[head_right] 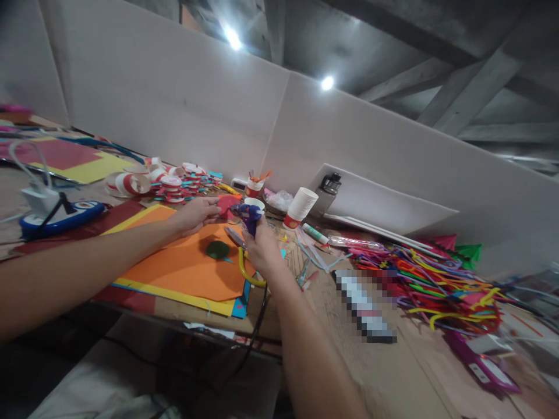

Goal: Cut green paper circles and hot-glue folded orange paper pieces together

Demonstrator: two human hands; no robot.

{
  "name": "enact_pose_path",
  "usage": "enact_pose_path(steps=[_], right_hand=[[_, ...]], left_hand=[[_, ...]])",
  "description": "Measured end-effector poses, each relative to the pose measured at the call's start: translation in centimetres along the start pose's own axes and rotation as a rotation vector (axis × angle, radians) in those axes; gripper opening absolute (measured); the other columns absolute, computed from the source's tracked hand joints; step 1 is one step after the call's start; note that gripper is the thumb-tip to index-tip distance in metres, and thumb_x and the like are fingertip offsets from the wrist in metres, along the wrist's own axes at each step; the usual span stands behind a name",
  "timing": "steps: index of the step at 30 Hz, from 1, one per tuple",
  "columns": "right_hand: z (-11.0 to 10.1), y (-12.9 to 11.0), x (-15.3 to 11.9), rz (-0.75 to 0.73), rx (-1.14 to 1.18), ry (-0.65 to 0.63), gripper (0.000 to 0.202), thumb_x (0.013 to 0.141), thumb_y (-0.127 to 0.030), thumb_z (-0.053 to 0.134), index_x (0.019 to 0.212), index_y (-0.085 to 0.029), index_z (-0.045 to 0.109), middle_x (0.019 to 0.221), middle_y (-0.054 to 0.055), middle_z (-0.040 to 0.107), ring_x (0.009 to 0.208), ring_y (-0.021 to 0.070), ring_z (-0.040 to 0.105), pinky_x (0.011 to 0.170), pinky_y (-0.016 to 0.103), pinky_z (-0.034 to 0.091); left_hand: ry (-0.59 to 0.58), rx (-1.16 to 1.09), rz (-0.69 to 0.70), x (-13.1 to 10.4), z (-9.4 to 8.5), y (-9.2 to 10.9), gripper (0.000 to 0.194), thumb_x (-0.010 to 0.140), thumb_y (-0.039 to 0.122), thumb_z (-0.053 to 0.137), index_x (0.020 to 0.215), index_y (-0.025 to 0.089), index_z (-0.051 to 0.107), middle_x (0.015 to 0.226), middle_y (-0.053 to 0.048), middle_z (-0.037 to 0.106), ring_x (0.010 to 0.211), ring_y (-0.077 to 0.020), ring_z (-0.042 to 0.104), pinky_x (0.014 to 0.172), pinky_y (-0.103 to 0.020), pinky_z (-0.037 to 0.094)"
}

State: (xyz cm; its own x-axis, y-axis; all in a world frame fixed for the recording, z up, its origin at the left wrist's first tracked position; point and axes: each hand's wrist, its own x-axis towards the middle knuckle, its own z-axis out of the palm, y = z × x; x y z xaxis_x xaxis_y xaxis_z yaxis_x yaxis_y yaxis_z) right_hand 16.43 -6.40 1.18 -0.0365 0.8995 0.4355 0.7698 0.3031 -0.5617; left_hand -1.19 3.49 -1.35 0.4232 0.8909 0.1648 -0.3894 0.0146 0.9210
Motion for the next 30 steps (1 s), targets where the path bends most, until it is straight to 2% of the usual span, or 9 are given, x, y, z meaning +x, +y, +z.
enact_pose_path(steps=[5, 8, 11, 13, 16, 19, 23, 30], right_hand=[[0.0, -0.2, 0.1, 0.041, -0.017, 0.025, 0.041, 0.088, -0.027, 0.050, 0.127, -0.017, 0.049, 0.109, 0.012, 0.066, 0.099, 0.0249, 0.061, 0.091, 0.038, 0.046], [-0.3, -0.4, 0.0, 0.087, -0.068, 0.037, 0.042, 0.087, -0.027, 0.051, 0.128, -0.015, 0.048, 0.109, 0.013, 0.066, 0.097, 0.0266, 0.062, 0.088, 0.040, 0.047], [0.1, -0.3, -0.1, 0.040, -0.027, 0.014, 0.041, 0.087, -0.025, 0.052, 0.127, -0.017, 0.049, 0.115, 0.013, 0.065, 0.102, 0.0257, 0.061, 0.090, 0.038, 0.046], [0.5, -0.1, -0.1, -0.004, 0.013, -0.003, 0.040, 0.086, -0.023, 0.051, 0.126, -0.018, 0.049, 0.116, 0.011, 0.065, 0.103, 0.0246, 0.061, 0.091, 0.037, 0.046], [0.9, 0.2, 0.0, -0.032, 0.039, 0.008, 0.039, 0.086, -0.024, 0.051, 0.124, -0.018, 0.050, 0.114, 0.010, 0.065, 0.105, 0.0240, 0.061, 0.093, 0.038, 0.045], [0.9, 0.2, 0.0, 0.004, 0.060, 0.049, 0.038, 0.086, -0.026, 0.052, 0.123, -0.019, 0.050, 0.113, 0.009, 0.066, 0.105, 0.0234, 0.061, 0.094, 0.037, 0.045], [0.6, -0.2, -0.2, 0.059, 0.048, 0.072, 0.036, 0.086, -0.026, 0.052, 0.122, -0.020, 0.052, 0.111, 0.009, 0.067, 0.101, 0.0239, 0.063, 0.089, 0.037, 0.048], [0.7, -0.7, -0.3, 0.047, 0.041, 0.082, 0.034, 0.086, -0.024, 0.052, 0.120, -0.019, 0.054, 0.111, 0.009, 0.067, 0.100, 0.0236, 0.063, 0.089, 0.036, 0.047]], left_hand=[[-0.052, 0.012, -0.039, -0.2, 0.3, -0.2, 0.020, 0.072, 0.008, 0.062, 0.089, 0.011, 0.072, 0.087, -0.008, 0.074, 0.077, -0.0154, 0.068, 0.079, -0.032, 0.056], [-0.028, -0.010, -0.005, -0.1, 0.3, 0.0, 0.021, 0.071, 0.006, 0.061, 0.089, 0.010, 0.071, 0.088, -0.009, 0.074, 0.076, -0.0148, 0.068, 0.080, -0.032, 0.056], [0.006, -0.035, 0.044, 0.0, 0.2, 0.4, 0.029, 0.070, 0.004, 0.060, 0.096, 0.011, 0.071, 0.090, -0.008, 0.074, 0.074, -0.0140, 0.068, 0.080, -0.031, 0.056], [-0.013, -0.033, 0.053, -0.1, 0.2, 0.5, 0.032, 0.069, 0.004, 0.060, 0.099, 0.012, 0.071, 0.092, -0.008, 0.074, 0.075, -0.0138, 0.068, 0.080, -0.030, 0.056], [-0.063, -0.022, 0.018, -0.2, 0.3, 0.2, 0.030, 0.070, 0.006, 0.061, 0.098, 0.012, 0.071, 0.092, -0.009, 0.074, 0.077, -0.0145, 0.069, 0.080, -0.030, 0.056], [-0.080, -0.019, -0.007, -0.2, 0.3, -0.2, 0.025, 0.072, 0.009, 0.064, 0.096, 0.011, 0.071, 0.090, -0.010, 0.074, 0.079, -0.0158, 0.069, 0.081, -0.031, 0.055], [-0.063, -0.023, 0.035, 0.0, 0.0, -0.2, 0.030, 0.070, 0.007, 0.063, 0.099, 0.011, 0.071, 0.091, -0.009, 0.074, 0.077, -0.0152, 0.069, 0.081, -0.031, 0.055], [-0.021, -0.033, 0.098, 0.1, 0.0, 0.2, 0.031, 0.068, 0.007, 0.062, 0.098, 0.012, 0.070, 0.091, -0.008, 0.074, 0.078, -0.0141, 0.068, 0.079, -0.030, 0.056]])
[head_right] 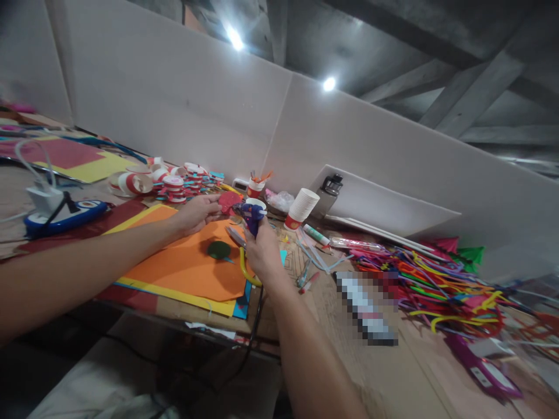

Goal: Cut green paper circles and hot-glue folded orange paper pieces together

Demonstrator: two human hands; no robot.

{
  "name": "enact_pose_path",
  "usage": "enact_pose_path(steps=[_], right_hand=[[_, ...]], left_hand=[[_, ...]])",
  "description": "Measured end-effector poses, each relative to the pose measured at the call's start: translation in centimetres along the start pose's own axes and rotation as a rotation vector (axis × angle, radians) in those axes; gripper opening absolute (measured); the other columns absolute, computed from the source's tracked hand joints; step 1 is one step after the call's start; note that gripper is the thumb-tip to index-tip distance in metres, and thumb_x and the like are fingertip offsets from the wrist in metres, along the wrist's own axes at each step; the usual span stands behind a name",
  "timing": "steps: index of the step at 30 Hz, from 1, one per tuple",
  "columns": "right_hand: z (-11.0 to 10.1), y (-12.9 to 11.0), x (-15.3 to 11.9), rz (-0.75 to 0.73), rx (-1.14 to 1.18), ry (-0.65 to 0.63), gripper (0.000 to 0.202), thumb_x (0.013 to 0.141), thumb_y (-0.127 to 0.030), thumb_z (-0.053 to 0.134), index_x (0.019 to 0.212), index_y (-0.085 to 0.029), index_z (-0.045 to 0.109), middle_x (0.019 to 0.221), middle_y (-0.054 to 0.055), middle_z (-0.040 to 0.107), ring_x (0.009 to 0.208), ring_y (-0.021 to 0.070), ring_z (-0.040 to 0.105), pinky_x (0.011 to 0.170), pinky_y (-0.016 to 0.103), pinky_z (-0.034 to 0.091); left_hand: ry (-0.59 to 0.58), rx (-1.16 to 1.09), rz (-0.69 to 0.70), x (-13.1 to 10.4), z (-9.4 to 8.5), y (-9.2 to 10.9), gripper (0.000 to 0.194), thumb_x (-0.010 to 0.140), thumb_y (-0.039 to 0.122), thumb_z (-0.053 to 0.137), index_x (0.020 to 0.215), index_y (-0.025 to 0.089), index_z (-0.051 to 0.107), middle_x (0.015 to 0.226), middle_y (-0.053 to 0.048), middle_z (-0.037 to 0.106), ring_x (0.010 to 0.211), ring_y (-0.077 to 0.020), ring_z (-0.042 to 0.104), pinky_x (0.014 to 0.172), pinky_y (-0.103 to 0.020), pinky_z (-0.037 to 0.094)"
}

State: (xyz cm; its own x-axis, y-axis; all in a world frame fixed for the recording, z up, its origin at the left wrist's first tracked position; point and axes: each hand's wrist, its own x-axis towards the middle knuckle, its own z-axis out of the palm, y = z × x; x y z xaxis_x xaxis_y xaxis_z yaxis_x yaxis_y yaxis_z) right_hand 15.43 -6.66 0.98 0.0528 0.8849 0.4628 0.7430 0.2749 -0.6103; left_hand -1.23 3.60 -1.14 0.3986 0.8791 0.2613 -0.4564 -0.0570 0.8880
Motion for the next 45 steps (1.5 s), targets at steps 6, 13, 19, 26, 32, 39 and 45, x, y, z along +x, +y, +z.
enact_pose_path(steps=[6, 13, 19, 26, 32, 39, 45], right_hand=[[0.1, 0.0, 0.1, 0.009, -0.008, 0.003, 0.037, 0.087, -0.024, 0.051, 0.124, -0.019, 0.051, 0.115, 0.011, 0.065, 0.105, 0.0245, 0.061, 0.093, 0.038, 0.046], [-0.8, -0.1, 0.3, 0.045, -0.054, 0.057, 0.035, 0.086, -0.025, 0.053, 0.120, -0.018, 0.053, 0.103, 0.011, 0.068, 0.092, 0.0249, 0.064, 0.085, 0.036, 0.048], [0.1, -0.1, 0.0, -0.001, -0.012, -0.003, 0.035, 0.087, -0.024, 0.051, 0.121, -0.019, 0.052, 0.115, 0.011, 0.065, 0.107, 0.0247, 0.061, 0.094, 0.038, 0.045], [-0.3, -0.3, 0.1, 0.064, -0.074, 0.035, 0.034, 0.088, -0.024, 0.050, 0.121, -0.018, 0.053, 0.109, 0.013, 0.067, 0.098, 0.0266, 0.064, 0.087, 0.038, 0.048], [0.0, -0.5, -0.1, 0.033, -0.015, -0.008, 0.036, 0.087, -0.021, 0.050, 0.123, -0.018, 0.051, 0.115, 0.012, 0.065, 0.104, 0.0245, 0.062, 0.093, 0.038, 0.046], [-0.2, -0.5, 0.0, 0.064, -0.075, 0.044, 0.037, 0.088, -0.023, 0.050, 0.124, -0.016, 0.051, 0.108, 0.014, 0.067, 0.097, 0.0270, 0.064, 0.086, 0.039, 0.048], [0.4, -0.1, -0.1, -0.021, -0.015, 0.001, 0.042, 0.087, -0.021, 0.050, 0.129, -0.016, 0.048, 0.119, 0.014, 0.064, 0.109, 0.0269, 0.060, 0.094, 0.040, 0.045]], left_hand=[[-0.052, 0.003, -0.105, -0.4, 0.4, -0.3, 0.024, 0.070, 0.009, 0.064, 0.093, 0.012, 0.071, 0.090, -0.009, 0.074, 0.078, -0.0158, 0.069, 0.081, -0.032, 0.056], [-0.018, -0.020, -0.061, -0.3, 0.4, 0.1, 0.029, 0.068, 0.005, 0.062, 0.096, 0.011, 0.071, 0.092, -0.009, 0.074, 0.079, -0.0154, 0.069, 0.084, -0.033, 0.055], [0.033, -0.009, -0.002, -0.1, 0.2, 0.6, 0.029, 0.070, 0.008, 0.062, 0.098, 0.011, 0.070, 0.091, -0.009, 0.073, 0.078, -0.0143, 0.068, 0.082, -0.031, 0.056], [-0.039, -0.012, -0.053, -0.1, 0.1, -0.3, 0.031, 0.069, 0.007, 0.062, 0.098, 0.012, 0.070, 0.092, -0.008, 0.073, 0.080, -0.0153, 0.069, 0.082, -0.031, 0.056], [0.013, -0.013, -0.002, 0.0, 0.1, 0.3, 0.028, 0.070, 0.008, 0.063, 0.098, 0.011, 0.069, 0.085, -0.007, 0.073, 0.073, -0.0131, 0.067, 0.084, -0.033, 0.055], [-0.079, -0.013, -0.068, -0.3, 0.3, -0.4, 0.028, 0.070, 0.007, 0.062, 0.096, 0.011, 0.071, 0.093, -0.008, 0.074, 0.083, -0.0157, 0.069, 0.088, -0.034, 0.053], [-0.100, -0.010, -0.082, -0.3, 0.4, -0.2, 0.028, 0.071, 0.010, 0.064, 0.098, 0.011, 0.071, 0.093, -0.009, 0.074, 0.082, -0.0167, 0.069, 0.090, -0.037, 0.053]])
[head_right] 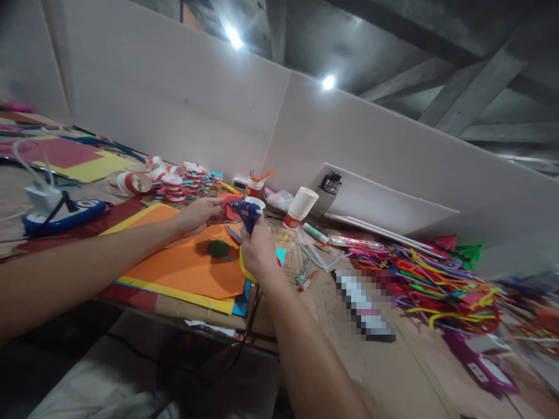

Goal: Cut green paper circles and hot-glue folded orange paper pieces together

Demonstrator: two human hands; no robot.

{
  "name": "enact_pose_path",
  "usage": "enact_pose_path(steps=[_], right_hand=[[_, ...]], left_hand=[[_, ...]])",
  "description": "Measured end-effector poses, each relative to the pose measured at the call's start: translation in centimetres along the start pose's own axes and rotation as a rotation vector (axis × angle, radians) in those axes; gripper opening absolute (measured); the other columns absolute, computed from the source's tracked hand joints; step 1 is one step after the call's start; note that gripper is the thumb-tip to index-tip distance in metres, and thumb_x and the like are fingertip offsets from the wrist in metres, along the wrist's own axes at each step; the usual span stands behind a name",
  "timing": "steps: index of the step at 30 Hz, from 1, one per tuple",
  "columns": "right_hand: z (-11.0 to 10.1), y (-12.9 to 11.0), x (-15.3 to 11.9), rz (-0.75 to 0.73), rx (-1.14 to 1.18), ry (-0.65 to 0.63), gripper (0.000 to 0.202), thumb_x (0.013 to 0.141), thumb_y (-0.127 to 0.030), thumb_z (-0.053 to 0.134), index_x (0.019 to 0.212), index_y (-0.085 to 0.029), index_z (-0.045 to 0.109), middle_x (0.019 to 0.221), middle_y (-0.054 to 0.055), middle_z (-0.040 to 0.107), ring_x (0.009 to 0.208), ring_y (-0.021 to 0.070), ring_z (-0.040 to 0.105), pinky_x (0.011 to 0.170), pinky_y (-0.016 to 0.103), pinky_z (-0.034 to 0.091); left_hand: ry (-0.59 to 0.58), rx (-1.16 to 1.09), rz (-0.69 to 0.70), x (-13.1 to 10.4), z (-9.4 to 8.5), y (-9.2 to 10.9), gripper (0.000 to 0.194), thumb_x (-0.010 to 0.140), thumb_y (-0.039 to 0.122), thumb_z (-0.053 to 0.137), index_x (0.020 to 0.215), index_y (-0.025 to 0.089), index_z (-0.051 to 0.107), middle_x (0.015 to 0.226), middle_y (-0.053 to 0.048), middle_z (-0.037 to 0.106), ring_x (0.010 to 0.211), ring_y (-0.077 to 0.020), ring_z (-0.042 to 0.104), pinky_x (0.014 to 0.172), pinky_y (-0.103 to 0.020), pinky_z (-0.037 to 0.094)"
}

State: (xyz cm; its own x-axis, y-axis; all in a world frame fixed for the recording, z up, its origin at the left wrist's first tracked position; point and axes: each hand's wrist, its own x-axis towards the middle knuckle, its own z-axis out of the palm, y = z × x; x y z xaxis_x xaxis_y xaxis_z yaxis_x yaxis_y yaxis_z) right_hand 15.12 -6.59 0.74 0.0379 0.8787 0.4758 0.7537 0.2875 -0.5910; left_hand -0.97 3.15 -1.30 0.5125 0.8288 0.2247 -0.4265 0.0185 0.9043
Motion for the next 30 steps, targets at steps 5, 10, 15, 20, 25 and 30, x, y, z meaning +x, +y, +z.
enact_pose_path(steps=[5, 10, 15, 20, 25, 30], right_hand=[[-0.1, 0.1, -0.1, 0.018, -0.035, -0.028, 0.039, 0.087, -0.022, 0.051, 0.125, -0.016, 0.051, 0.119, 0.014, 0.064, 0.107, 0.0264, 0.061, 0.093, 0.040, 0.045], [-0.7, -0.2, 0.2, 0.092, -0.097, 0.039, 0.036, 0.087, -0.021, 0.051, 0.122, -0.016, 0.053, 0.108, 0.014, 0.067, 0.097, 0.0272, 0.064, 0.086, 0.038, 0.048], [-1.0, -0.1, 0.3, 0.106, -0.117, 0.093, 0.038, 0.085, -0.023, 0.053, 0.123, -0.013, 0.052, 0.105, 0.016, 0.068, 0.095, 0.0292, 0.064, 0.083, 0.039, 0.048], [-0.6, -0.3, 0.1, 0.054, -0.086, 0.073, 0.037, 0.087, -0.024, 0.051, 0.123, -0.016, 0.052, 0.110, 0.015, 0.067, 0.098, 0.0277, 0.064, 0.085, 0.039, 0.048], [0.0, -0.1, -0.1, -0.005, -0.069, -0.003, 0.040, 0.087, -0.021, 0.050, 0.126, -0.017, 0.050, 0.121, 0.014, 0.063, 0.108, 0.0263, 0.060, 0.093, 0.039, 0.046], [-0.2, 0.0, 0.0, 0.046, -0.090, -0.009, 0.037, 0.086, -0.018, 0.051, 0.123, -0.016, 0.053, 0.117, 0.013, 0.065, 0.103, 0.0245, 0.062, 0.092, 0.037, 0.046]], left_hand=[[0.085, 0.003, 0.069, 0.2, -0.3, 0.7, 0.034, 0.067, 0.005, 0.061, 0.099, 0.011, 0.070, 0.092, -0.008, 0.074, 0.080, -0.0148, 0.069, 0.090, -0.035, 0.053], [0.110, -0.032, 0.072, 0.1, -0.2, 1.0, 0.029, 0.068, 0.006, 0.063, 0.096, 0.010, 0.070, 0.093, -0.010, 0.074, 0.085, -0.0171, 0.069, 0.091, -0.038, 0.053], [0.030, -0.023, 0.007, -0.1, 0.3, 0.1, 0.032, 0.067, 0.005, 0.062, 0.097, 0.011, 0.071, 0.094, -0.009, 0.074, 0.084, -0.0170, 0.070, 0.089, -0.038, 0.054], [-0.015, -0.002, -0.003, -0.3, 0.5, -0.1, 0.027, 0.069, 0.010, 0.066, 0.095, 0.011, 0.072, 0.095, -0.010, 0.075, 0.085, -0.0176, 0.070, 0.089, -0.036, 0.053], [0.032, 0.013, 0.045, -0.1, 0.2, 0.6, 0.031, 0.070, 0.010, 0.064, 0.100, 0.012, 0.071, 0.094, -0.009, 0.074, 0.082, -0.0165, 0.070, 0.087, -0.035, 0.054], [0.132, -0.003, 0.070, 0.1, -0.2, 0.5, 0.032, 0.068, 0.005, 0.062, 0.098, 0.010, 0.071, 0.094, -0.010, 0.074, 0.080, -0.0156, 0.069, 0.086, -0.034, 0.055]])
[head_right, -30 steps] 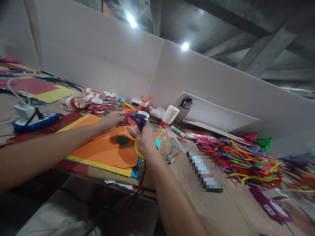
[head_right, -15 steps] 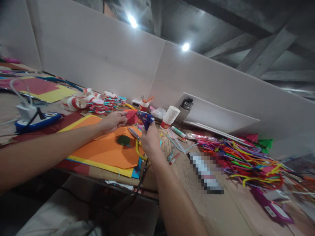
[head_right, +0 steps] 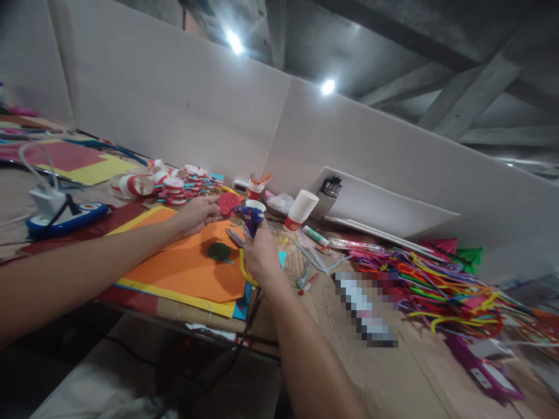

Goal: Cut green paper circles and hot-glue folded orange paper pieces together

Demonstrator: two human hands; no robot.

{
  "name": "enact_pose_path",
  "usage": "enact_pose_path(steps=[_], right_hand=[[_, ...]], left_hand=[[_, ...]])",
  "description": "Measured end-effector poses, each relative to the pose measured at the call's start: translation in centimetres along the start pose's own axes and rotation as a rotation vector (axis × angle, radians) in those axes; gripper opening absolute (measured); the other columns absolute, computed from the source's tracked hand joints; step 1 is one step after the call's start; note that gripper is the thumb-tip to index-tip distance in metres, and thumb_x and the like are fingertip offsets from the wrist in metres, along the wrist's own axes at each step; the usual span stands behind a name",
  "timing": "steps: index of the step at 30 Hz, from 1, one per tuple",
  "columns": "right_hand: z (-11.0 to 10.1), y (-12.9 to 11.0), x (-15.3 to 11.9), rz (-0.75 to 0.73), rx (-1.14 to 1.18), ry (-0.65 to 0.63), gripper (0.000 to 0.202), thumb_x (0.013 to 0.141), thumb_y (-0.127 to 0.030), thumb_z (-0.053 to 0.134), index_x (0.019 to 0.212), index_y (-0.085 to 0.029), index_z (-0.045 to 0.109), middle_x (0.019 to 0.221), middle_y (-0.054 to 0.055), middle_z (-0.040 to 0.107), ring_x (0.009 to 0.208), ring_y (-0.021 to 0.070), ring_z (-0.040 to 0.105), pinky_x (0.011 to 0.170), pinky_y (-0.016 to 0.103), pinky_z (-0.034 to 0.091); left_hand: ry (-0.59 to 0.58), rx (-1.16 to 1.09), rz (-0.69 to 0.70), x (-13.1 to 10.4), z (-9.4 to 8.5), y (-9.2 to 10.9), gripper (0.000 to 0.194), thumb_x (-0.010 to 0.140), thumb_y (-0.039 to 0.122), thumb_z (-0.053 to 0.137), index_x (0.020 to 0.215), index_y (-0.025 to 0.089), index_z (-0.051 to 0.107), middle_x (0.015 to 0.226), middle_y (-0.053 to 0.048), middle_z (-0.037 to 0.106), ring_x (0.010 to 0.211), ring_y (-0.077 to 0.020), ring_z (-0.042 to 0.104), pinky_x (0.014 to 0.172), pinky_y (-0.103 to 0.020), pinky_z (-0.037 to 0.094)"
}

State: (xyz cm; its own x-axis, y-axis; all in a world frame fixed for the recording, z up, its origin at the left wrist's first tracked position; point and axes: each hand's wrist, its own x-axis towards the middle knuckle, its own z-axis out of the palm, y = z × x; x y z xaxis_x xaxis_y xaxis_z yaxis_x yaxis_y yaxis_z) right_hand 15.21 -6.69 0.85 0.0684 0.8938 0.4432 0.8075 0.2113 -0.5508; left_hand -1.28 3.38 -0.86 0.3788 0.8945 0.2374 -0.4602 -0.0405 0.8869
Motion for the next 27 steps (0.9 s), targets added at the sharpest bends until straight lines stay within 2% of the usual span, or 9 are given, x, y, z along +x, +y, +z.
enact_pose_path(steps=[5, 9, 12, 14, 19, 22, 27], right_hand=[[-0.6, -0.2, 0.1, 0.095, -0.046, 0.035, 0.039, 0.086, -0.017, 0.051, 0.125, -0.013, 0.052, 0.113, 0.016, 0.066, 0.102, 0.0271, 0.063, 0.090, 0.039, 0.046], [-0.4, 0.0, 0.2, 0.073, -0.023, 0.044, 0.038, 0.087, -0.019, 0.051, 0.124, -0.014, 0.053, 0.111, 0.016, 0.067, 0.100, 0.0273, 0.065, 0.087, 0.039, 0.048], [0.0, 0.1, 0.1, 0.006, 0.038, 0.035, 0.036, 0.088, -0.022, 0.051, 0.123, -0.017, 0.053, 0.115, 0.014, 0.066, 0.104, 0.0259, 0.063, 0.089, 0.038, 0.047], [0.2, 0.1, 0.0, -0.025, 0.051, 0.013, 0.038, 0.087, -0.022, 0.052, 0.124, -0.017, 0.052, 0.116, 0.013, 0.066, 0.105, 0.0254, 0.063, 0.090, 0.038, 0.047], [0.1, -0.1, -0.3, -0.055, 0.070, -0.032, 0.041, 0.085, -0.017, 0.051, 0.127, -0.018, 0.051, 0.118, 0.011, 0.065, 0.107, 0.0234, 0.062, 0.092, 0.035, 0.047], [0.0, -0.1, -0.2, -0.010, 0.055, -0.006, 0.038, 0.086, -0.017, 0.051, 0.124, -0.017, 0.052, 0.118, 0.013, 0.065, 0.105, 0.0242, 0.062, 0.090, 0.036, 0.047], [-0.4, -0.1, 0.1, 0.065, -0.011, 0.044, 0.034, 0.088, -0.020, 0.050, 0.122, -0.015, 0.053, 0.110, 0.015, 0.067, 0.098, 0.0266, 0.064, 0.085, 0.037, 0.048]], left_hand=[[-0.026, -0.017, -0.098, -0.3, 0.3, -0.6, 0.031, 0.066, 0.003, 0.061, 0.094, 0.010, 0.071, 0.092, -0.011, 0.074, 0.080, -0.0170, 0.070, 0.083, -0.034, 0.056], [-0.081, -0.013, -0.110, -0.7, 0.7, -0.8, 0.031, 0.065, 0.002, 0.061, 0.092, 0.012, 0.072, 0.094, -0.010, 0.074, 0.083, -0.0167, 0.070, 0.080, -0.031, 0.056], [-0.099, -0.009, -0.109, -0.8, 0.8, -0.8, 0.025, 0.068, 0.009, 0.067, 0.092, 0.012, 0.073, 0.093, -0.010, 0.074, 0.082, -0.0169, 0.070, 0.081, -0.032, 0.056], [-0.088, -0.006, -0.104, -0.6, 0.7, -0.6, 0.024, 0.069, 0.012, 0.069, 0.093, 0.012, 0.073, 0.091, -0.010, 0.074, 0.081, -0.0173, 0.070, 0.083, -0.033, 0.055], [0.008, 0.002, -0.016, 0.0, 0.0, 0.0, 0.027, 0.068, 0.005, 0.062, 0.093, 0.011, 0.072, 0.092, -0.009, 0.074, 0.085, -0.0165, 0.069, 0.086, -0.033, 0.055], [0.052, -0.033, -0.003, 0.1, -0.2, 0.3, 0.028, 0.069, 0.005, 0.060, 0.094, 0.010, 0.071, 0.093, -0.010, 0.074, 0.087, -0.0164, 0.069, 0.088, -0.034, 0.055], [-0.008, -0.047, -0.036, -0.2, 0.3, 0.0, 0.030, 0.068, 0.004, 0.062, 0.096, 0.009, 0.071, 0.093, -0.012, 0.074, 0.084, -0.0173, 0.070, 0.088, -0.036, 0.055]])
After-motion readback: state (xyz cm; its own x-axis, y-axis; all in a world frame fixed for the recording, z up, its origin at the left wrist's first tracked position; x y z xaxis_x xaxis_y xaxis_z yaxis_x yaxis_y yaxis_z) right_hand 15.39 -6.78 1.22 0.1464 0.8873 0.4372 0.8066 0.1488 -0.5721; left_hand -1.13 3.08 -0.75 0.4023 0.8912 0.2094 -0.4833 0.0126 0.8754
